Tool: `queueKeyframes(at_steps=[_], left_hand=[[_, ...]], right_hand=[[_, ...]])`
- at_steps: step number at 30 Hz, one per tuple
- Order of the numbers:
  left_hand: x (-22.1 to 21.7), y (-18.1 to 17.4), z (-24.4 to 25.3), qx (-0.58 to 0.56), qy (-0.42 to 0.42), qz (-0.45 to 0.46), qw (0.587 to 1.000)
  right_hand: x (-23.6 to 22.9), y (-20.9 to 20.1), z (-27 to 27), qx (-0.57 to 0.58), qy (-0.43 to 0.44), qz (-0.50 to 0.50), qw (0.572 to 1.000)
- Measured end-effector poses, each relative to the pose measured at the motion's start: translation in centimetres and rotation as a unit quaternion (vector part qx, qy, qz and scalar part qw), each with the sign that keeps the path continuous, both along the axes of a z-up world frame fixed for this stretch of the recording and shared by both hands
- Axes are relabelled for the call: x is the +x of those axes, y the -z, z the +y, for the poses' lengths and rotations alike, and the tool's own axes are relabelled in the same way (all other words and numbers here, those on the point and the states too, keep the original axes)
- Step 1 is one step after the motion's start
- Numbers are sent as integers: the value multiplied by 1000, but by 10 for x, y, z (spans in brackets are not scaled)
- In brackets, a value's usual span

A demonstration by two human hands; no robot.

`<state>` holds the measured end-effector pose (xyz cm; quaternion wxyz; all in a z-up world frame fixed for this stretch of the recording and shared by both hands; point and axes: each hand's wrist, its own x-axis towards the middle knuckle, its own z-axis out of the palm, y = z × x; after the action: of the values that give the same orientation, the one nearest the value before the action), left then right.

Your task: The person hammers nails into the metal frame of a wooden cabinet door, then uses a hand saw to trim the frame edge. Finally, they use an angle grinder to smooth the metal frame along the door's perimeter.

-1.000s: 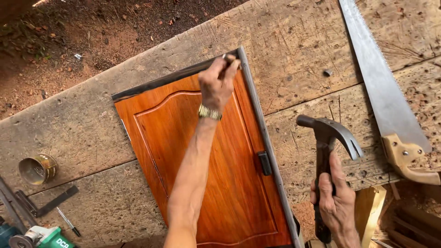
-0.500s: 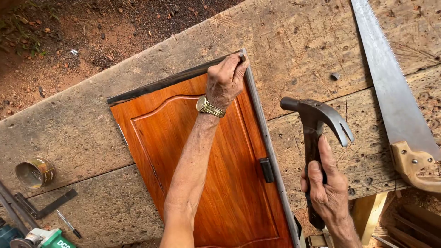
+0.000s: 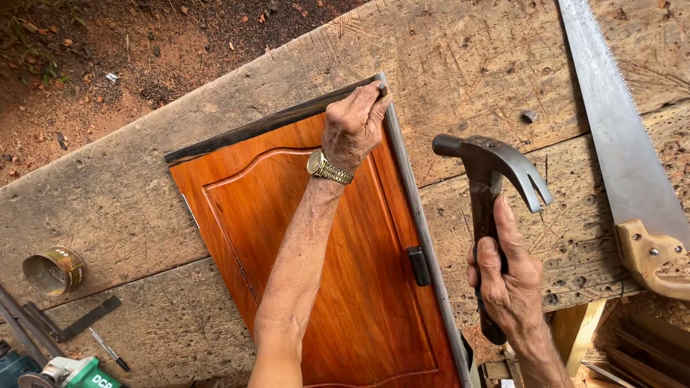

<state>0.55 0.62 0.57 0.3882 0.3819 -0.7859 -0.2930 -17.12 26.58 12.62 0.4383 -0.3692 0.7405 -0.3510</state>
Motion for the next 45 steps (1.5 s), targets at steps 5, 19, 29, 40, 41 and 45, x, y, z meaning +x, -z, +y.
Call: queueKeyframes(at_steps=[5, 19, 29, 40, 41, 45], left_hand=[[-1, 4, 1, -7, 2, -10, 1000], [-1, 10, -2, -41, 10, -46, 998], [1, 5, -2, -105, 51, -56, 992], [1, 10, 2, -83, 57, -73, 992], [-1, 10, -2, -87, 61, -70, 992], [8, 5, 3, -58, 24, -29, 998]], right_hand=[[3, -1, -5, -7, 2, 1, 1000], [9, 0, -37, 28, -27, 54, 998], [10, -15, -52, 16, -41, 61, 997], [-1, -78, -110, 55, -154, 244, 956], [-4, -74, -100, 53, -148, 247, 956], [-3, -66, -38, -55, -49, 119, 990]])
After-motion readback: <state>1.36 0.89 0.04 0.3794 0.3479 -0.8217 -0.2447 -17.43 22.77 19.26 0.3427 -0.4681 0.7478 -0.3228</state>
